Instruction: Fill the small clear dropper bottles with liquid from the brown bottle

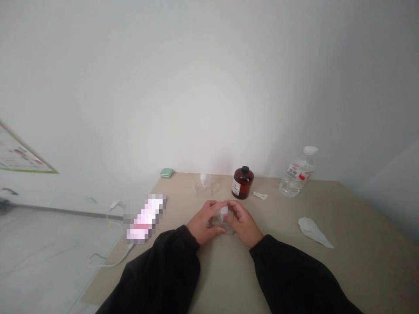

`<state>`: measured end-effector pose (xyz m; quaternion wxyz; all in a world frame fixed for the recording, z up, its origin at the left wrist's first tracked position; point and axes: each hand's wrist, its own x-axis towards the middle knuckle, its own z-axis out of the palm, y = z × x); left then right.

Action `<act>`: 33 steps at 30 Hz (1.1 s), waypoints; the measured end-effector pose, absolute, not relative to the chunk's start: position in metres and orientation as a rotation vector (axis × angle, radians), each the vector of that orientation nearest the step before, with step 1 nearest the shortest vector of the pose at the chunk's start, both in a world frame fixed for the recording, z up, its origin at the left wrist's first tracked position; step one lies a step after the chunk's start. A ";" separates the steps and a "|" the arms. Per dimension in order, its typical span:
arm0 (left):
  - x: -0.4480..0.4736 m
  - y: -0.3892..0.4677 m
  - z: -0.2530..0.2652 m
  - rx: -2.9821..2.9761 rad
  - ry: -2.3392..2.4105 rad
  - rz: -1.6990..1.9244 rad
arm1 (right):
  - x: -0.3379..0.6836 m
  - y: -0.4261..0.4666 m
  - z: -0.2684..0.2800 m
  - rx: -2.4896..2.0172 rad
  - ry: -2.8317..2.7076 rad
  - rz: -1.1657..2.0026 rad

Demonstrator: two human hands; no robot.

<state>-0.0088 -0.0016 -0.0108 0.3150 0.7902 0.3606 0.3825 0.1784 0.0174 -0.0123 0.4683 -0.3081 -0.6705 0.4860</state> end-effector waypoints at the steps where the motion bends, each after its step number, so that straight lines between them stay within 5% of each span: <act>1: -0.009 -0.002 -0.010 2.079 0.944 1.011 | 0.179 0.018 -0.013 -0.754 -1.650 1.191; 33: -0.008 -0.003 -0.010 2.078 0.958 1.025 | 0.176 0.017 -0.013 -0.807 -1.637 1.172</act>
